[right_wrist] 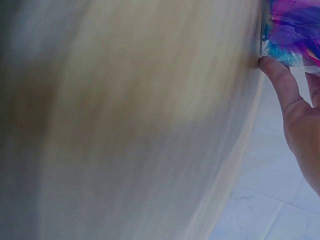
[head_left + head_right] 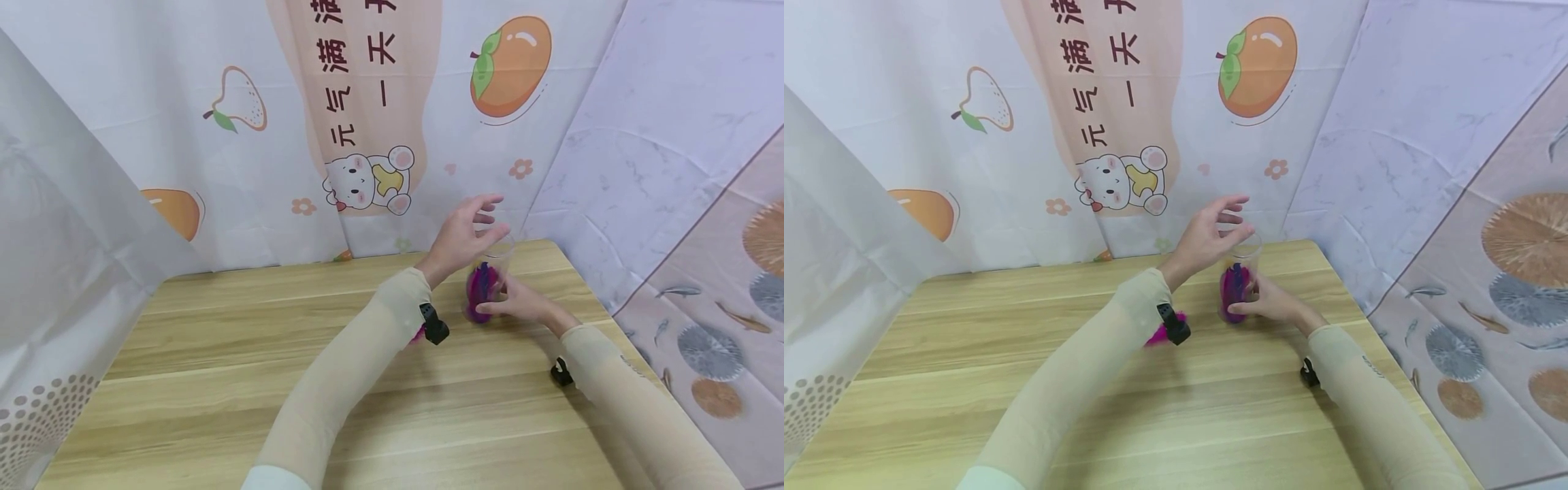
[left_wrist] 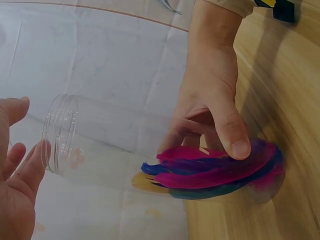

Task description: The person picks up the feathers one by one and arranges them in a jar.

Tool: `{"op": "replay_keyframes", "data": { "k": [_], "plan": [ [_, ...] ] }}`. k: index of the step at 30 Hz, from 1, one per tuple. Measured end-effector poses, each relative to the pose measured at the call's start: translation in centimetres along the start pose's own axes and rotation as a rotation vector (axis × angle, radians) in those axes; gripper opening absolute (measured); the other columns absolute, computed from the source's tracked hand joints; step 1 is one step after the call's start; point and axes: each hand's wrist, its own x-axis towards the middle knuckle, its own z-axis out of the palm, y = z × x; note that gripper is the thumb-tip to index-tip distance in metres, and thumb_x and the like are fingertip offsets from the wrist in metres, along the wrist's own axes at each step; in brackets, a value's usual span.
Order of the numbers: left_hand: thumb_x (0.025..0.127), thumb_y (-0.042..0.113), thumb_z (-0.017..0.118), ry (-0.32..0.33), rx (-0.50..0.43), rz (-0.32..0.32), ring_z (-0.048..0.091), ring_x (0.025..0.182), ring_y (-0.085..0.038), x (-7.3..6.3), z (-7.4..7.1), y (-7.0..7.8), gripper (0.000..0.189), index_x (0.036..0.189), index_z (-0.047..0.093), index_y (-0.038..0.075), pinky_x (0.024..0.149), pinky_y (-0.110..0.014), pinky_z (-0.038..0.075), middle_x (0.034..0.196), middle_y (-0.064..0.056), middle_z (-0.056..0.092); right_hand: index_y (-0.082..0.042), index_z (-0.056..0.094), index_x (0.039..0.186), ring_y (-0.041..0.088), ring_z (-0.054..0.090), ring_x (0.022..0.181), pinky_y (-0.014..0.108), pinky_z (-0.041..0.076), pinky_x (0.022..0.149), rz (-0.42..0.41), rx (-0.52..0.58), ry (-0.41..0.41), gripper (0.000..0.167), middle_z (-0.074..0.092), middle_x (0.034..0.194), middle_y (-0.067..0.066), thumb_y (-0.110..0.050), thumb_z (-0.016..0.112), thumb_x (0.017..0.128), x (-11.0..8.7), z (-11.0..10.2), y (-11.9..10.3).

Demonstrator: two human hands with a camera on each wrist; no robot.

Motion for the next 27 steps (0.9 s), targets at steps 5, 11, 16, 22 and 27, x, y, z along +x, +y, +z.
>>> {"op": "replay_keyframes", "data": {
  "k": [5,11,16,22,27],
  "plan": [
    [0.099,0.022,0.069,0.006,-0.03,0.025,0.063,0.114,-0.02,-0.1,0.0,-0.2,0.049,0.143,0.052,0.008,0.089,-0.017,0.053,0.135,-0.008,0.054,-0.011,0.034,0.147,0.028,0.056,0.11,0.048,0.042,0.101,0.009,0.006,-0.002,0.079,0.062,0.118,0.012,-0.02,0.083,0.086,-0.1,0.0,-0.1],
    [0.098,0.02,0.07,-0.005,-0.075,0.063,0.056,0.121,-0.015,-0.3,0.0,-0.6,0.047,0.141,0.054,0.008,0.097,-0.022,0.051,0.14,-0.006,0.049,-0.01,0.035,0.145,0.029,0.056,0.11,0.049,0.041,0.102,0.02,0.004,0.001,0.077,0.062,0.119,0.013,-0.021,0.083,0.086,-0.1,0.0,-0.3],
    [0.095,0.026,0.074,-0.013,0.03,0.105,0.044,0.131,-0.008,-0.8,-0.4,-1.1,0.053,0.142,0.055,0.01,0.108,-0.024,0.042,0.144,-0.004,0.049,-0.011,0.037,0.144,0.03,0.054,0.114,0.053,0.037,0.106,0.023,0.019,0.001,0.075,0.059,0.125,0.013,-0.02,0.083,0.086,-0.2,0.1,-0.4],
    [0.092,0.035,0.077,-0.077,0.21,0.112,0.034,0.14,-0.008,-1.7,-1.8,-2.4,0.069,0.149,0.047,0.01,0.116,-0.022,0.027,0.151,-0.003,0.047,-0.011,0.03,0.152,0.03,0.052,0.116,0.058,0.035,0.109,0.031,-0.003,-0.004,0.085,0.056,0.13,0.014,-0.023,0.083,0.087,-0.1,0.0,-0.5],
    [0.09,0.04,0.078,-0.163,0.214,-0.009,0.029,0.144,-0.01,-3.0,-3.1,-3.7,0.081,0.156,0.038,0.016,0.119,-0.031,0.027,0.158,-0.001,0.038,-0.011,0.029,0.154,0.03,0.053,0.112,0.054,0.038,0.105,0.004,0.009,-0.01,0.086,0.058,0.128,0.014,-0.018,0.082,0.087,0.0,0.0,-0.2]
  ]
}}
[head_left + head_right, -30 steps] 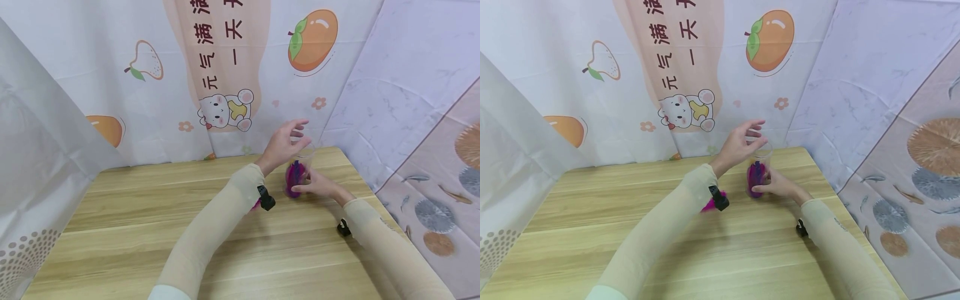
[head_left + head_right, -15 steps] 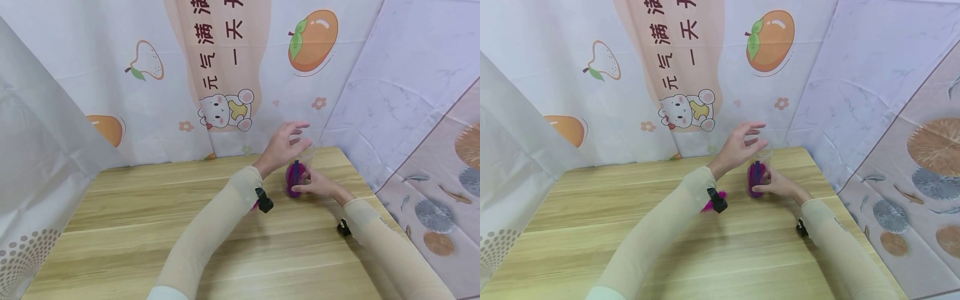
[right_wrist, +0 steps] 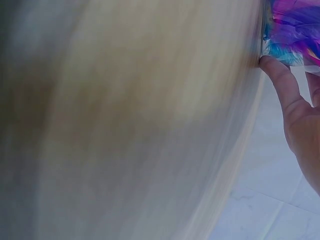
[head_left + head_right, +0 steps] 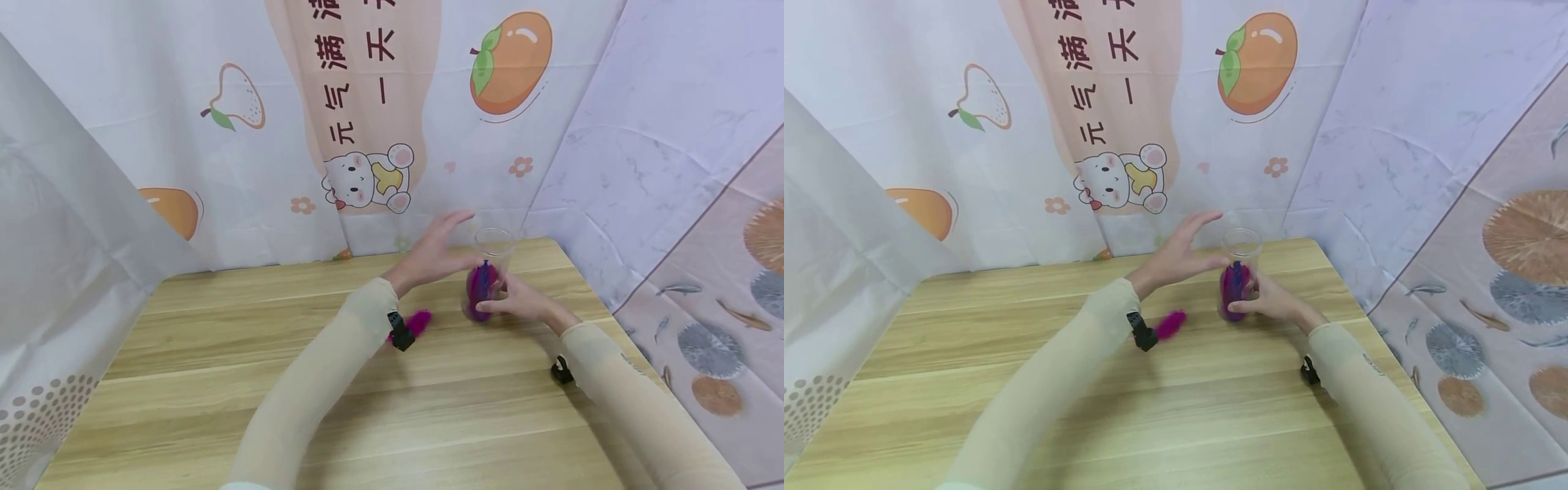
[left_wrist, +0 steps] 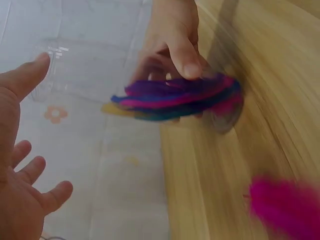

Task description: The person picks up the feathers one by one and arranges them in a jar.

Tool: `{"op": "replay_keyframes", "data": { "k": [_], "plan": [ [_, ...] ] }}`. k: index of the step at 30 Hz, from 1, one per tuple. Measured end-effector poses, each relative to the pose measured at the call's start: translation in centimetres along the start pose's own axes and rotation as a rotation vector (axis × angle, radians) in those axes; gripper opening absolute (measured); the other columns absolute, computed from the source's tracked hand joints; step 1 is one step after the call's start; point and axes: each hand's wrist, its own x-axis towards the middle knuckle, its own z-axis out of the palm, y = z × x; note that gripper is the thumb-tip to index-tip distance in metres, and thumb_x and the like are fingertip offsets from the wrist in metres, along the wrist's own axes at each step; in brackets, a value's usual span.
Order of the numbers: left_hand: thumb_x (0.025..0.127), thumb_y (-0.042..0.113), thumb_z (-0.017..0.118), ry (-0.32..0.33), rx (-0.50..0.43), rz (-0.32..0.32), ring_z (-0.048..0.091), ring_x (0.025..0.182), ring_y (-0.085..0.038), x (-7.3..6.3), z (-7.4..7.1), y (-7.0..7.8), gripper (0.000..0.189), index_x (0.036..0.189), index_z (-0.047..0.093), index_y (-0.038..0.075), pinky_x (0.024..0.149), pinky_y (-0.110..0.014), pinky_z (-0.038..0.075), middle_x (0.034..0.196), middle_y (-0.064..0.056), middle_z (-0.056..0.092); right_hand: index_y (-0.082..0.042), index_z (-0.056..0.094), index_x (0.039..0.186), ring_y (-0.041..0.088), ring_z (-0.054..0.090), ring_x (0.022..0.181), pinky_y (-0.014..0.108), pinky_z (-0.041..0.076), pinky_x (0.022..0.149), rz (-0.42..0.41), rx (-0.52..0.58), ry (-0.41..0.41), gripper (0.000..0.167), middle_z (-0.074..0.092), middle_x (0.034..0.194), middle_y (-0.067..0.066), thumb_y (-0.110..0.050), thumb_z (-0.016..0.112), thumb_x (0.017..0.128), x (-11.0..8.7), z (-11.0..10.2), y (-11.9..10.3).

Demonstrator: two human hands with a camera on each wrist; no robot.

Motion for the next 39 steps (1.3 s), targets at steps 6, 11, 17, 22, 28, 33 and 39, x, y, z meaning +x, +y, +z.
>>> {"op": "replay_keyframes", "data": {
  "k": [6,11,17,22,28,33,39],
  "plan": [
    [0.088,0.044,0.079,-0.081,0.032,-0.14,0.028,0.147,-0.019,-2.1,-1.1,-1.5,0.09,0.159,0.031,0.015,0.119,-0.041,0.029,0.161,-0.004,0.033,-0.008,0.032,0.15,0.029,0.055,0.11,0.052,0.039,0.104,-0.011,-0.001,0.012,0.083,0.059,0.123,0.014,-0.016,0.083,0.085,0.1,0.1,-0.2],
    [0.087,0.045,0.08,-0.24,0.094,-0.237,0.024,0.15,-0.026,-4.3,-1.7,-2.9,0.099,0.161,0.024,0.011,0.121,-0.043,0.026,0.164,-0.011,0.027,-0.01,0.026,0.154,0.031,0.055,0.111,0.056,0.036,0.108,0.017,-0.024,0.025,0.09,0.059,0.122,0.016,-0.02,0.084,0.086,0.0,0.0,-0.6],
    [0.087,0.038,0.082,-0.367,0.055,-0.311,0.017,0.152,-0.032,-6.8,-1.2,-4.5,0.1,0.162,0.021,0.01,0.122,-0.046,0.023,0.165,-0.021,0.016,-0.011,0.021,0.158,0.033,0.054,0.113,0.059,0.035,0.11,0.05,-0.061,0.036,0.096,0.059,0.122,0.018,-0.025,0.083,0.086,-0.1,-0.1,-0.8],
    [0.086,0.038,0.083,-0.439,0.141,-0.358,0.016,0.152,-0.039,-8.1,-0.1,-5.5,0.099,0.16,0.026,0.007,0.121,-0.052,0.023,0.163,-0.027,0.017,-0.01,0.023,0.156,0.032,0.054,0.114,0.06,0.034,0.111,0.044,-0.054,0.031,0.092,0.058,0.123,0.018,-0.025,0.083,0.087,-0.2,0.0,-0.8],
    [0.085,0.037,0.084,-0.513,0.253,-0.387,0.025,0.149,-0.036,-8.8,0.3,-5.4,0.093,0.157,0.034,0.005,0.12,-0.049,0.028,0.16,-0.022,0.031,-0.008,0.024,0.155,0.031,0.054,0.114,0.058,0.036,0.111,0.041,-0.029,0.025,0.091,0.059,0.122,0.018,-0.022,0.083,0.086,-0.1,0.1,-0.8],
    [0.087,0.028,0.081,-0.498,0.352,-0.359,0.054,0.122,-0.028,-9.1,1.1,-5.6,0.055,0.131,0.06,0.003,0.103,-0.038,0.046,0.127,-0.012,0.063,-0.007,0.025,0.155,0.032,0.054,0.114,0.057,0.036,0.11,0.033,-0.023,0.03,0.091,0.059,0.124,0.018,-0.021,0.083,0.086,0.0,0.1,-0.8],
    [0.084,0.024,0.084,-0.442,0.39,-0.407,0.053,0.125,-0.025,-9.3,1.8,-5.5,0.047,0.126,0.07,0.007,0.11,-0.039,0.04,0.127,-0.007,0.066,-0.008,0.026,0.154,0.032,0.054,0.114,0.058,0.034,0.111,0.055,-0.035,0.024,0.091,0.059,0.123,0.018,-0.024,0.084,0.086,-0.1,0.1,-0.4]
  ]
}}
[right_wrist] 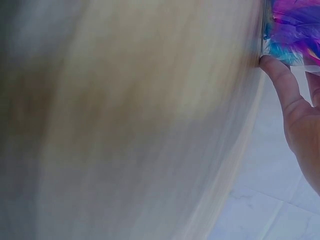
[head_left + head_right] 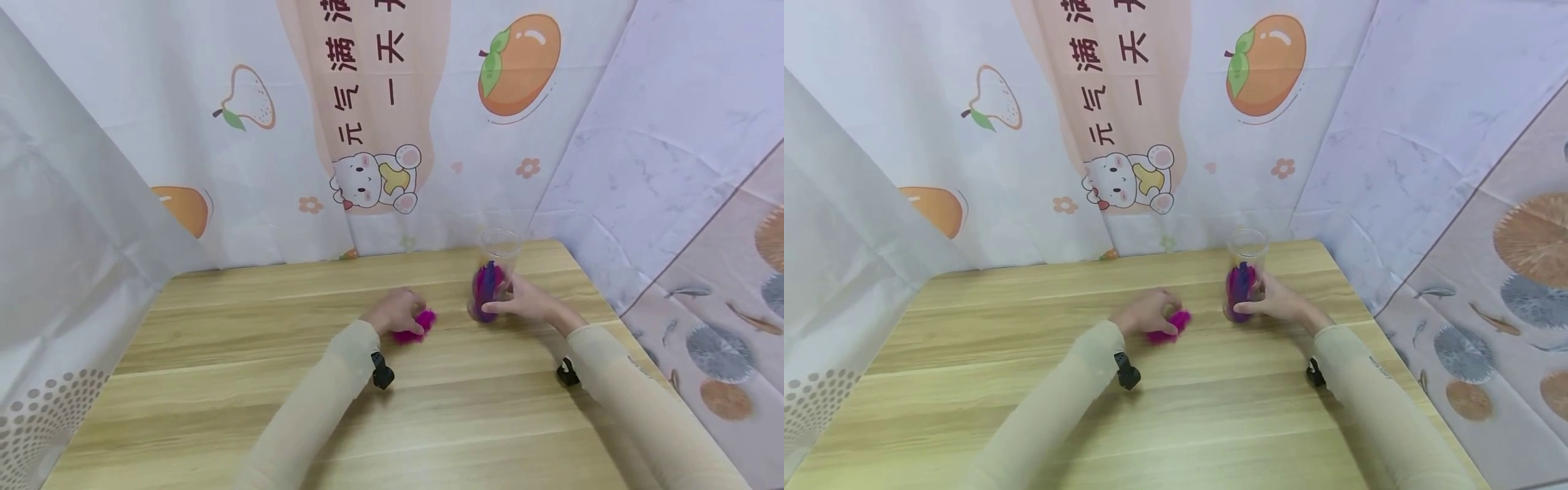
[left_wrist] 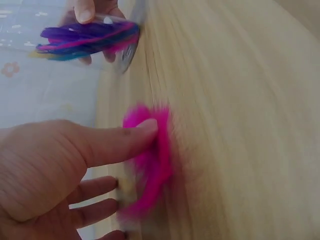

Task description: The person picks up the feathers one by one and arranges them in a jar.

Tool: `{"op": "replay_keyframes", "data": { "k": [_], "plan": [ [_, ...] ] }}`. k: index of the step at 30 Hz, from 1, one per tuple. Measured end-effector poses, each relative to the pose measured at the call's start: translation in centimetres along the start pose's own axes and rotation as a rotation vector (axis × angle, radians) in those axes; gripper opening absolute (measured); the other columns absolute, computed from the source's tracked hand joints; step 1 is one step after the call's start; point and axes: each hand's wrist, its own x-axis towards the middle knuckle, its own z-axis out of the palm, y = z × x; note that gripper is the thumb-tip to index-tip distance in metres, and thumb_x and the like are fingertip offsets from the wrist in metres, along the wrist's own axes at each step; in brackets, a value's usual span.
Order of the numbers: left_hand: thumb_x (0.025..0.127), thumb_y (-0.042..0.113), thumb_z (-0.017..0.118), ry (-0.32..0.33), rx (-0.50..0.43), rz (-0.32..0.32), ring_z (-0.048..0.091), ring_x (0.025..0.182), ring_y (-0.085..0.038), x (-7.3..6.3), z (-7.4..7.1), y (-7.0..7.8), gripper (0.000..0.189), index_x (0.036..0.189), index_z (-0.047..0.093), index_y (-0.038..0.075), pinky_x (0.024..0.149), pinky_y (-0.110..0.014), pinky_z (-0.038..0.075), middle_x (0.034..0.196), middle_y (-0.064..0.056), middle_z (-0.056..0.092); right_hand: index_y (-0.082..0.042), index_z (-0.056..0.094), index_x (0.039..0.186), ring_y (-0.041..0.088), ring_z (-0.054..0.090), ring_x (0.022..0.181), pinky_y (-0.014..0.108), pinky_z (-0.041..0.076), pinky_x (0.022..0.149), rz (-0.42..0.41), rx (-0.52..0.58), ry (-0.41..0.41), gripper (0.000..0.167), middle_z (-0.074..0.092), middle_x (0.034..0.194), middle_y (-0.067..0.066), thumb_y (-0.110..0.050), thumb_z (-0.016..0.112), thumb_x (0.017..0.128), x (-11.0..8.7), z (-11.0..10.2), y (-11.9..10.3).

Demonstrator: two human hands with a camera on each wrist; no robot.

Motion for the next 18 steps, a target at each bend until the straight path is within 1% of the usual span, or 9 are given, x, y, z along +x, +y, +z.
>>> {"op": "replay_keyframes", "data": {
  "k": [2,3,5,7,9,11,13,15,18],
  "plan": [
    [0.083,0.024,0.086,0.006,-0.011,-0.028,0.051,0.128,-0.025,0.1,0.1,0.1,0.05,0.128,0.07,0.008,0.115,-0.043,0.033,0.129,-0.006,0.066,-0.007,0.026,0.153,0.032,0.054,0.114,0.059,0.035,0.11,-0.002,0.0,0.001,0.09,0.059,0.122,0.018,-0.024,0.083,0.086,-0.1,0.0,0.0],
    [0.082,0.024,0.087,0.007,-0.024,-0.049,0.05,0.128,-0.025,0.1,0.1,0.2,0.051,0.128,0.07,0.009,0.116,-0.044,0.033,0.13,-0.005,0.066,-0.006,0.026,0.153,0.032,0.054,0.114,0.059,0.035,0.109,-0.006,0.001,0.003,0.089,0.059,0.122,0.018,-0.023,0.083,0.086,-0.2,0.0,0.0],
    [0.08,0.023,0.089,0.01,-0.051,-0.088,0.051,0.128,-0.026,0.1,0.0,0.5,0.051,0.127,0.07,0.011,0.114,-0.044,0.036,0.13,-0.005,0.065,-0.005,0.027,0.152,0.031,0.054,0.113,0.057,0.037,0.108,-0.011,0.001,0.005,0.089,0.059,0.121,0.018,-0.022,0.083,0.086,-0.2,0.0,0.1],
    [0.08,0.019,0.089,0.0,-0.099,-0.131,0.054,0.126,-0.026,0.1,-0.1,0.8,0.05,0.125,0.07,0.011,0.112,-0.043,0.039,0.13,-0.006,0.065,-0.005,0.027,0.152,0.031,0.055,0.111,0.054,0.039,0.105,-0.013,-0.001,0.005,0.089,0.059,0.12,0.017,-0.022,0.084,0.085,-0.2,0.1,0.1],
    [0.079,0.015,0.089,-0.014,-0.146,-0.175,0.058,0.121,-0.026,0.0,-0.2,1.1,0.046,0.122,0.07,0.011,0.104,-0.041,0.047,0.128,-0.007,0.065,-0.006,0.028,0.152,0.031,0.054,0.109,0.052,0.04,0.103,-0.012,0.006,0.004,0.089,0.059,0.119,0.017,-0.021,0.085,0.085,-0.2,0.2,0.1],
    [0.079,0.012,0.088,-0.027,-0.172,-0.202,0.061,0.113,-0.024,0.1,-0.4,1.5,0.041,0.117,0.071,0.01,0.099,-0.038,0.05,0.122,-0.005,0.067,-0.007,0.027,0.152,0.031,0.055,0.109,0.052,0.04,0.103,-0.01,0.011,0.001,0.09,0.059,0.119,0.017,-0.021,0.085,0.085,-0.2,0.2,0.2],
    [0.08,0.008,0.087,-0.041,-0.195,-0.225,0.063,0.102,-0.02,0.1,-0.5,1.8,0.035,0.111,0.072,0.01,0.091,-0.036,0.053,0.113,-0.003,0.069,-0.008,0.025,0.154,0.031,0.054,0.111,0.055,0.039,0.105,-0.008,0.009,0.002,0.092,0.058,0.12,0.018,-0.022,0.084,0.085,-0.2,0.2,0.1],
    [0.08,0.004,0.086,-0.052,-0.217,-0.238,0.064,0.093,-0.018,0.1,-0.6,2.1,0.029,0.105,0.073,0.01,0.083,-0.034,0.055,0.104,-0.002,0.07,-0.009,0.024,0.155,0.032,0.054,0.113,0.058,0.036,0.109,-0.002,0.007,0.004,0.092,0.058,0.12,0.018,-0.024,0.084,0.086,-0.2,0.1,0.1],
    [0.08,-0.001,0.084,-0.063,-0.252,-0.238,0.063,0.08,-0.016,0.1,-0.6,2.2,0.022,0.098,0.075,0.008,0.072,-0.031,0.055,0.093,-0.001,0.07,-0.011,0.022,0.157,0.032,0.054,0.114,0.06,0.033,0.112,0.006,-0.004,0.008,0.095,0.058,0.121,0.018,-0.026,0.083,0.086,-0.1,0.1,0.2]
  ]
}}
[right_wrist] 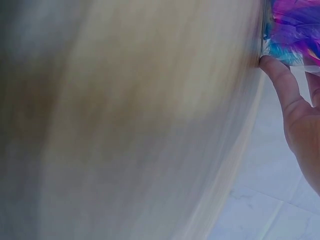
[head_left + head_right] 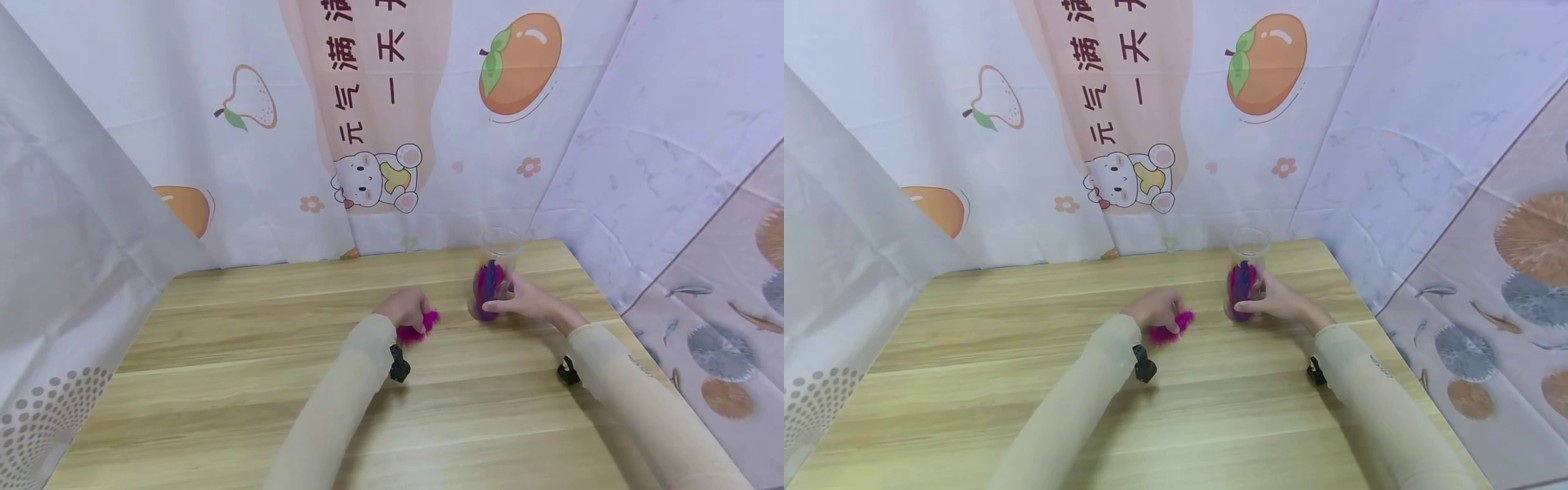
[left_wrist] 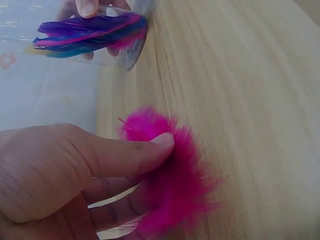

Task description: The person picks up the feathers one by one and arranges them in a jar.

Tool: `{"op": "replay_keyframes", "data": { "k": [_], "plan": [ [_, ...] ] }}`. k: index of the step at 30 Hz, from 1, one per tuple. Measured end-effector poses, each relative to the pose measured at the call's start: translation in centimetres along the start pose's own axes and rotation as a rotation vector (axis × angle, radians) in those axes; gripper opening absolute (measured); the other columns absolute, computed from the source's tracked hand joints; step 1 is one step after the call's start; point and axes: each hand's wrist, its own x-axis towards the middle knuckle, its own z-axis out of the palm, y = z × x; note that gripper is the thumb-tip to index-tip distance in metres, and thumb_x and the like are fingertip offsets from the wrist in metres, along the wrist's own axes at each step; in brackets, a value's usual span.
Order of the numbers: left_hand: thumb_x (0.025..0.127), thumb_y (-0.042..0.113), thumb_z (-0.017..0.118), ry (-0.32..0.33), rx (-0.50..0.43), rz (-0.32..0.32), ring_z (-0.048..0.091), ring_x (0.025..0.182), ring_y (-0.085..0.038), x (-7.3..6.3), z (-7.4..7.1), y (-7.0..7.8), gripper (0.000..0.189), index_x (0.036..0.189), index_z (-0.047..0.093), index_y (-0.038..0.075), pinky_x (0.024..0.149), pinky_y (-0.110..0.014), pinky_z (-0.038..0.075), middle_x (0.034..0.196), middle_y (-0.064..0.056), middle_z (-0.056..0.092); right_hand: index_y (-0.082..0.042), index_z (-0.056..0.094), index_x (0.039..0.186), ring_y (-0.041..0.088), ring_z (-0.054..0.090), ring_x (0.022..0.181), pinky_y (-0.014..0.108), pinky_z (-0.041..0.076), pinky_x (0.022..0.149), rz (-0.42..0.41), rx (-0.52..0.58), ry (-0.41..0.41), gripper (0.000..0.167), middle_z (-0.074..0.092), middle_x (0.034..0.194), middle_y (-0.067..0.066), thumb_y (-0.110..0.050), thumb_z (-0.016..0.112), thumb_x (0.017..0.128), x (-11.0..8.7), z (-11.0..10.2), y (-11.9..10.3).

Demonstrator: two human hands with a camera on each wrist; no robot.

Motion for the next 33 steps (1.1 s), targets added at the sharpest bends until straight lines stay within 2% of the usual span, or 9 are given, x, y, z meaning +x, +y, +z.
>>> {"op": "replay_keyframes", "data": {
  "k": [3,6,10,14,17,22,29,33],
  "plan": [
    [0.081,-0.002,0.082,-0.012,-0.013,0.008,0.059,0.074,-0.013,-0.1,0.1,-0.1,0.019,0.096,0.076,0.007,0.065,-0.027,0.052,0.086,0.002,0.067,-0.011,0.024,0.156,0.033,0.054,0.115,0.06,0.033,0.111,0.0,0.004,0.0,0.094,0.058,0.122,0.019,-0.026,0.084,0.085,0.0,0.0,-0.1],
    [0.083,-0.002,0.079,-0.042,-0.004,0.019,0.05,0.068,-0.011,0.0,0.2,-0.3,0.012,0.088,0.073,0.006,0.06,-0.024,0.043,0.076,0.005,0.056,-0.009,0.026,0.154,0.032,0.054,0.114,0.058,0.034,0.11,-0.005,-0.006,-0.005,0.092,0.058,0.123,0.018,-0.026,0.085,0.085,-0.1,0.0,-0.1],
    [0.084,-0.002,0.077,-0.06,0.031,0.039,0.042,0.065,-0.011,0.2,0.4,-0.5,0.016,0.08,0.066,0.008,0.058,-0.024,0.037,0.07,0.005,0.046,-0.009,0.026,0.154,0.03,0.055,0.112,0.054,0.038,0.106,-0.007,-0.024,-0.004,0.092,0.059,0.12,0.016,-0.027,0.085,0.085,-0.1,-0.1,-0.1],
    [0.084,-0.002,0.076,-0.06,0.042,0.055,0.044,0.067,-0.011,0.3,0.4,-0.5,0.015,0.081,0.069,0.01,0.059,-0.024,0.038,0.072,0.005,0.05,-0.01,0.027,0.153,0.03,0.056,0.109,0.05,0.041,0.102,-0.011,-0.037,-0.001,0.09,0.06,0.117,0.016,-0.027,0.084,0.085,0.0,-0.1,0.0],
    [0.084,-0.003,0.075,-0.068,0.033,0.065,0.045,0.066,-0.011,0.4,0.3,-0.6,0.015,0.08,0.069,0.01,0.059,-0.024,0.038,0.072,0.005,0.05,-0.01,0.026,0.154,0.03,0.055,0.109,0.052,0.041,0.102,-0.014,-0.033,-0.001,0.091,0.059,0.118,0.017,-0.027,0.084,0.085,0.1,-0.1,-0.1],
    [0.083,-0.007,0.073,-0.065,0.033,0.082,0.041,0.06,-0.01,0.6,0.4,-0.6,0.029,0.068,0.057,0.012,0.055,-0.023,0.035,0.065,0.005,0.043,-0.011,0.018,0.158,0.031,0.055,0.112,0.06,0.036,0.11,-0.016,-0.023,0.001,0.098,0.058,0.121,0.018,-0.028,0.083,0.086,0.0,-0.1,-0.2],
    [0.085,-0.005,0.075,-0.062,0.046,0.145,0.043,0.058,-0.008,0.7,0.3,-1.0,0.024,0.07,0.065,0.011,0.056,-0.022,0.037,0.064,0.006,0.048,-0.012,0.021,0.157,0.031,0.055,0.112,0.058,0.037,0.109,-0.021,0.002,-0.01,0.096,0.058,0.122,0.018,-0.023,0.084,0.086,0.3,-0.2,-0.2],
    [0.086,-0.005,0.074,-0.067,0.026,0.159,0.041,0.056,-0.009,0.9,0.4,-1.4,0.035,0.064,0.053,0.013,0.055,-0.024,0.035,0.06,0.006,0.041,-0.01,0.026,0.154,0.032,0.055,0.112,0.057,0.037,0.109,-0.031,0.015,-0.012,0.091,0.059,0.124,0.017,-0.023,0.085,0.085,0.4,-0.1,-0.2]
  ]
}}
